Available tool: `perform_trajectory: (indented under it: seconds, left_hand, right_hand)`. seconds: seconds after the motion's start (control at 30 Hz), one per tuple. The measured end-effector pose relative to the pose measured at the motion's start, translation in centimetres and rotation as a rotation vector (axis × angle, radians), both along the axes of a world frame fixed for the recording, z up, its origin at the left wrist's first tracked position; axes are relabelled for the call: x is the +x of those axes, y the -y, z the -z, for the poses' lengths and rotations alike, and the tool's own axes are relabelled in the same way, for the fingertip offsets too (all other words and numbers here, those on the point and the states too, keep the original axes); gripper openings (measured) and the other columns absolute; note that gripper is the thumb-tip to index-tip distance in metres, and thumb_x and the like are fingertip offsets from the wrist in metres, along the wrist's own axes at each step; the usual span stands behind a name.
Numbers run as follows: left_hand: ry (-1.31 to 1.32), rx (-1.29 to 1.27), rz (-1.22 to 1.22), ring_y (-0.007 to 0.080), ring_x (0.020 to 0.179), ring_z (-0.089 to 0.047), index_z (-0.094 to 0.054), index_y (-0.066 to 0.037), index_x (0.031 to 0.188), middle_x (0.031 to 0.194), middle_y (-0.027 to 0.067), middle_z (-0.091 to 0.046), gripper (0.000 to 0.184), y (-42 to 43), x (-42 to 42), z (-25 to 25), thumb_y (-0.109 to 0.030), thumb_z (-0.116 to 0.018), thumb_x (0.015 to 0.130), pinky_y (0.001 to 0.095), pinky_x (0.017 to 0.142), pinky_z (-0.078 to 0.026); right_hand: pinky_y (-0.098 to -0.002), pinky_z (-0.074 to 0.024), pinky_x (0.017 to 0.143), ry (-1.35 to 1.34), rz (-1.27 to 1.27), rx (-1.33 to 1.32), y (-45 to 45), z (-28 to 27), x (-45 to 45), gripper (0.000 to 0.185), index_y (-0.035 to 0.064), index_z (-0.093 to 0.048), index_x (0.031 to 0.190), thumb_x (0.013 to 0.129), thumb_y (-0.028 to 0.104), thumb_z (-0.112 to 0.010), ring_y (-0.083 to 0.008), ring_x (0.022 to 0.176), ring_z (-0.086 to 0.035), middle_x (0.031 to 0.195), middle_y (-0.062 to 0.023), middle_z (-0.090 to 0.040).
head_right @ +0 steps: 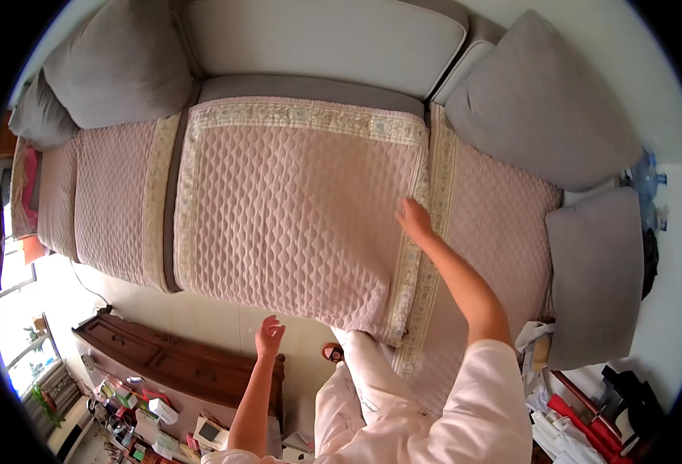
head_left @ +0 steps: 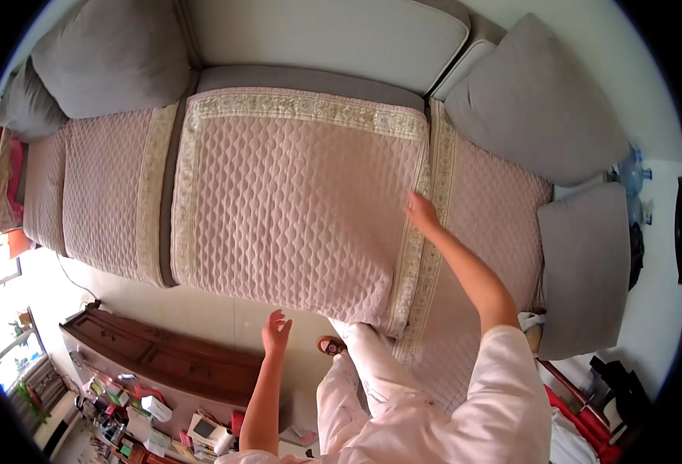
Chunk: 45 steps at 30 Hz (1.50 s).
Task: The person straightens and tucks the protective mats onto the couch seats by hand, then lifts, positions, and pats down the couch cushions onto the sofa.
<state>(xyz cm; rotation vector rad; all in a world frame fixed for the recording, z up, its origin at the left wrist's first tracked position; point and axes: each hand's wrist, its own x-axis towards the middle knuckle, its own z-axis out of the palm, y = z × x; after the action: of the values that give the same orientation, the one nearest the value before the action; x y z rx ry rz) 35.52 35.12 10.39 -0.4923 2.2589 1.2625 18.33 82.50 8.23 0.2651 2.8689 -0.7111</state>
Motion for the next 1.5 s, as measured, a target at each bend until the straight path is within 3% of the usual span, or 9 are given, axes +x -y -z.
perform_trajectory:
  seconds: [0.3,0.4,0.53,0.7,0.8,0.9,1.3,1.4,1.5]
  left_hand:
    - [0.008,0.045,0.076,0.0164,0.072,-0.063,-0.053,-0.005,0.106,0.086,0.0090,-0.063,0.035,-2.3,-5.2,-1.4,-0.006,-0.065,0.073,0.0297,0.067,-0.048]
    - [0.016,-0.009,0.160,0.0201,0.077,-0.063,-0.053,-0.005,0.107,0.088,0.0083,-0.063,0.037,-3.5,-7.4,-2.5,-0.008,-0.065,0.072,0.0324,0.070,-0.048]
    - [-0.106,-0.107,0.366,0.0253,0.095,-0.056,-0.050,-0.006,0.114,0.108,0.0116,-0.056,0.047,-6.8,-13.4,-6.2,-0.010,-0.066,0.070,0.0344,0.078,-0.046]
    - [-0.599,-0.087,0.903,0.0338,0.129,-0.021,-0.034,-0.015,0.131,0.141,0.0098,-0.021,0.074,-15.5,-24.9,-15.5,-0.012,-0.069,0.066,0.0489,0.101,-0.023]
    - [-0.683,-0.185,1.305,0.0291,0.120,-0.036,-0.046,-0.012,0.118,0.118,0.0105,-0.047,0.054,-17.5,-27.2,-19.4,-0.009,-0.062,0.067,0.0490,0.099,-0.026]
    - [-0.491,-0.123,1.421,0.0260,0.091,-0.056,-0.058,-0.009,0.091,0.081,0.0067,-0.059,0.027,-13.0,-26.7,-19.3,-0.003,-0.055,0.065,0.0456,0.090,-0.037]
    - [-0.450,-0.510,1.006,0.0323,0.071,-0.057,-0.059,-0.009,0.078,0.072,0.0134,-0.058,0.015,10.3,-24.7,-22.6,-0.004,-0.057,0.065,0.0416,0.060,-0.044]
    - [-0.754,-0.331,0.958,0.0313,0.070,-0.055,-0.057,-0.007,0.080,0.072,0.0104,-0.056,0.018,10.2,-22.7,-30.4,0.000,-0.057,0.063,0.0397,0.060,-0.042]
    - [-0.954,-0.315,0.988,0.0318,0.064,-0.053,-0.056,-0.004,0.082,0.075,0.0107,-0.057,0.021,11.8,-21.5,-42.0,0.001,-0.063,0.063,0.0402,0.061,-0.042]
  right_hand:
    - [-0.0396,-0.0360,0.094,0.143,0.083,0.427,-3.3,2.5,-24.6,0.057,0.0091,-0.042,0.120,0.071,0.019,-0.068,-0.0279,0.121,-0.034,0.132,-0.0109,-0.035]
    - [-0.0399,-0.0417,0.086,0.341,0.032,0.543,-3.7,2.4,-25.3,0.045,0.0089,-0.049,0.110,0.070,0.018,-0.068,-0.0279,0.110,-0.047,0.117,-0.0102,-0.050]
    - [-0.0392,-0.0473,0.070,0.280,-0.183,0.062,-1.6,0.5,-21.8,0.019,0.0064,-0.059,0.089,0.072,0.012,-0.062,-0.0284,0.079,-0.059,0.085,-0.0130,-0.061]
    - [-0.0378,-0.0496,0.066,0.220,-0.678,-0.267,8.8,-12.4,-9.3,0.019,0.0031,-0.060,0.089,0.079,0.011,-0.047,-0.0320,0.072,-0.061,0.078,-0.0195,-0.060]
    - [-0.0364,-0.0473,0.057,0.072,-0.916,-0.098,11.6,-21.1,-3.3,0.012,0.0044,-0.055,0.080,0.073,0.013,-0.051,-0.0264,0.064,-0.060,0.068,-0.0107,-0.059]
    - [-0.0338,-0.0459,0.055,-0.059,-0.843,-0.092,10.4,-27.3,0.9,0.007,0.0069,-0.052,0.076,0.072,0.013,-0.051,-0.0218,0.059,-0.059,0.063,-0.0060,-0.056]
    - [-0.0415,-0.0440,0.059,0.230,-0.186,0.121,10.5,-38.1,15.7,0.005,0.0081,-0.056,0.071,0.067,0.011,-0.055,-0.0292,0.066,-0.057,0.068,-0.0097,-0.057]
    - [-0.0430,-0.0415,0.059,0.143,-0.004,0.153,9.9,-38.9,22.5,0.007,0.0061,-0.052,0.068,0.064,0.008,-0.057,-0.0343,0.068,-0.055,0.068,-0.0146,-0.055]
    - [-0.0388,-0.0421,0.062,-0.218,0.141,0.237,13.3,-50.3,24.2,0.015,0.0013,-0.055,0.077,0.062,-0.001,-0.056,-0.0344,0.069,-0.053,0.073,-0.0168,-0.053]
